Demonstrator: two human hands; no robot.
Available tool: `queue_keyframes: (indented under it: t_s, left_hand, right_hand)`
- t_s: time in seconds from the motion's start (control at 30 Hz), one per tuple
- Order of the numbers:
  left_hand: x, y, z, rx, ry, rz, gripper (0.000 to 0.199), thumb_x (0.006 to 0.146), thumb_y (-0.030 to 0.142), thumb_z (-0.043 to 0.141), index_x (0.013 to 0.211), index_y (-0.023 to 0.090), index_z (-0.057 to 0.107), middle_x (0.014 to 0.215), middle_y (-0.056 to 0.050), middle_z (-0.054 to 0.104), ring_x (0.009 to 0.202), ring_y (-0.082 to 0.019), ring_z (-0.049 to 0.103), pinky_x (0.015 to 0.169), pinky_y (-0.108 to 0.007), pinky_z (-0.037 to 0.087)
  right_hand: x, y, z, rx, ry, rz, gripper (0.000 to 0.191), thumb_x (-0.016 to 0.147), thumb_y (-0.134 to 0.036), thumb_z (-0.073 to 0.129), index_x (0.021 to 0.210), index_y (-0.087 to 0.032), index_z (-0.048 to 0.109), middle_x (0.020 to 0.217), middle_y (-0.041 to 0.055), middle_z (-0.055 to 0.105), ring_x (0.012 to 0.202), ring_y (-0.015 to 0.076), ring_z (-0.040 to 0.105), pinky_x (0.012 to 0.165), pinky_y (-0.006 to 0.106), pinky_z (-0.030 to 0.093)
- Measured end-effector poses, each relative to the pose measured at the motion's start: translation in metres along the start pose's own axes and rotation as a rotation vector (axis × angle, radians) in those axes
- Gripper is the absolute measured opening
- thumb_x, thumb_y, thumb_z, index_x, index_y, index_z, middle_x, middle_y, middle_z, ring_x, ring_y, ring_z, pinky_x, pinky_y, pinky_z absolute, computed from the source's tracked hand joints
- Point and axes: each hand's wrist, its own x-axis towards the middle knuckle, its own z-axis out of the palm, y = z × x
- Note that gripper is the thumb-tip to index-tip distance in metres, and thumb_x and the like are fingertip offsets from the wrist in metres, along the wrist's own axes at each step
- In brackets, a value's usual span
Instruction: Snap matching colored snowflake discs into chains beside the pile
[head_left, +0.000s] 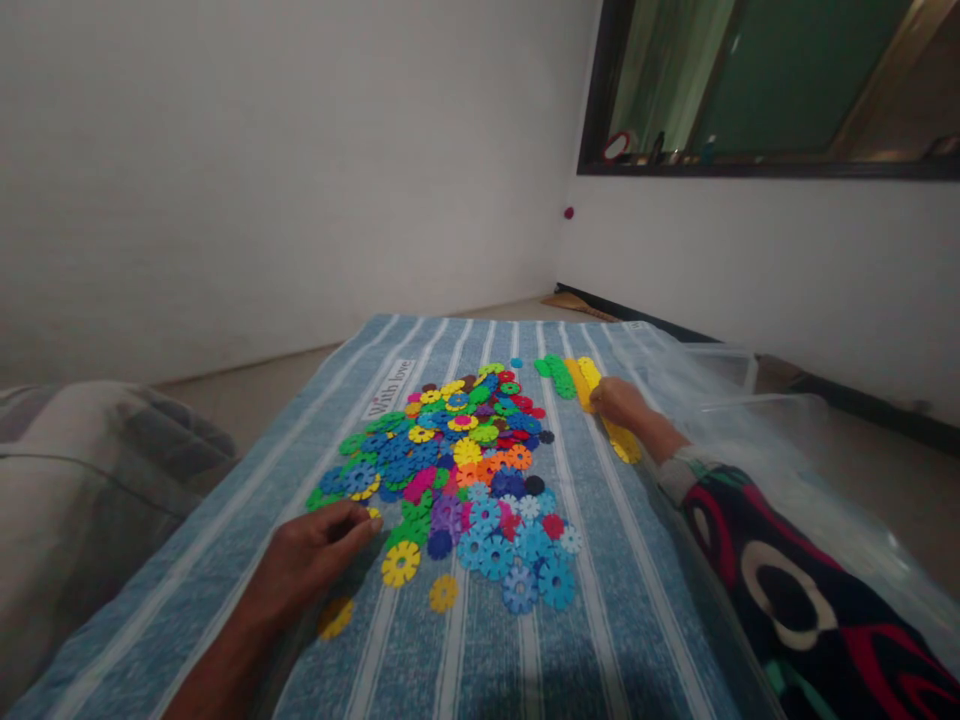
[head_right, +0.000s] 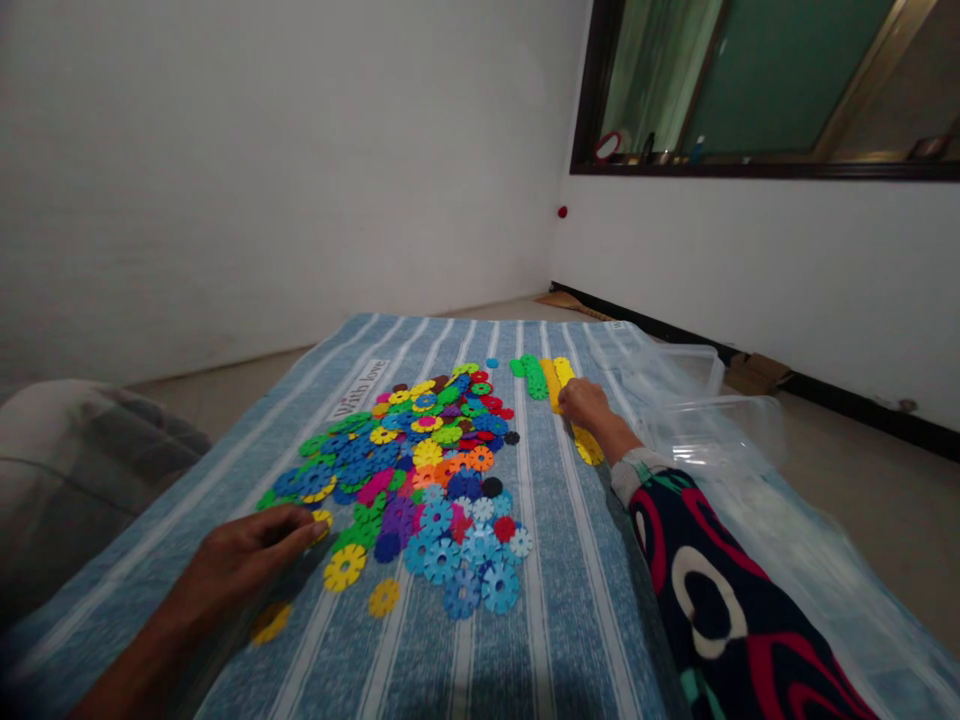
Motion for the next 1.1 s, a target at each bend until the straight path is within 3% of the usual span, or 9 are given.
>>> queue_keyframes:
  t_s: [0.3,0.53,0.63,0.87,1.1]
  left_hand:
    - [0.003,-0.006,-0.002,0.004,-0.004,-0.036,0.036,0.072,0.054,0.056,0.062,0.02,0.065,0.058,-0.002,0.06,0.058,-0.018,0.053,0.056,-0.027,0.037]
    - [0.009,-0.023,-0.008,0.003,-0.121,-0.041,0.04,0.066,0.057,0.059,0.056,0.019,0.061,0.055,-0.001,0.056,0.057,-0.017,0.05,0.053,-0.026,0.034]
    - [0.008,-0.025,-0.009,-0.038,-0.209,-0.039,0.039,0.065,0.056,0.063,0.056,0.018,0.06,0.053,0.0,0.052,0.055,-0.015,0.047,0.052,-0.025,0.034]
    - [0.0,-0.021,-0.014,-0.195,-0.336,-0.082,0.037,0.056,0.05,0.073,0.064,0.016,0.062,0.052,0.003,0.052,0.051,-0.012,0.044,0.049,-0.024,0.034]
    - [-0.012,-0.016,-0.019,-0.239,-0.467,-0.203,0.036,0.051,0.043,0.074,0.061,0.021,0.047,0.047,0.006,0.051,0.042,-0.01,0.043,0.043,-0.022,0.03]
  right_hand:
    - [-0.005,-0.004,0.0,-0.043,0.052,0.028,0.028,0.091,-0.018,0.051,0.104,-0.011,0.074,0.107,0.018,0.069,0.104,0.0277,0.062,0.077,0.031,0.042]
    - [-0.031,-0.027,-0.002,-0.02,0.168,0.008,0.031,0.096,-0.021,0.044,0.102,-0.016,0.073,0.103,0.0134,0.069,0.096,0.0238,0.062,0.074,0.03,0.038]
    - [-0.049,-0.051,0.004,0.04,0.24,-0.093,0.027,0.095,-0.021,0.047,0.09,-0.016,0.073,0.095,0.0117,0.07,0.09,0.0217,0.06,0.074,0.03,0.037]
    - [-0.084,-0.105,0.028,0.275,0.478,-0.478,0.021,0.09,-0.018,0.054,0.075,-0.016,0.068,0.075,0.0075,0.065,0.076,0.0192,0.054,0.071,0.03,0.033]
    - [-0.097,-0.114,0.046,0.344,0.552,-0.536,0.018,0.089,-0.016,0.054,0.075,-0.016,0.065,0.074,0.0067,0.063,0.075,0.0186,0.051,0.072,0.03,0.033]
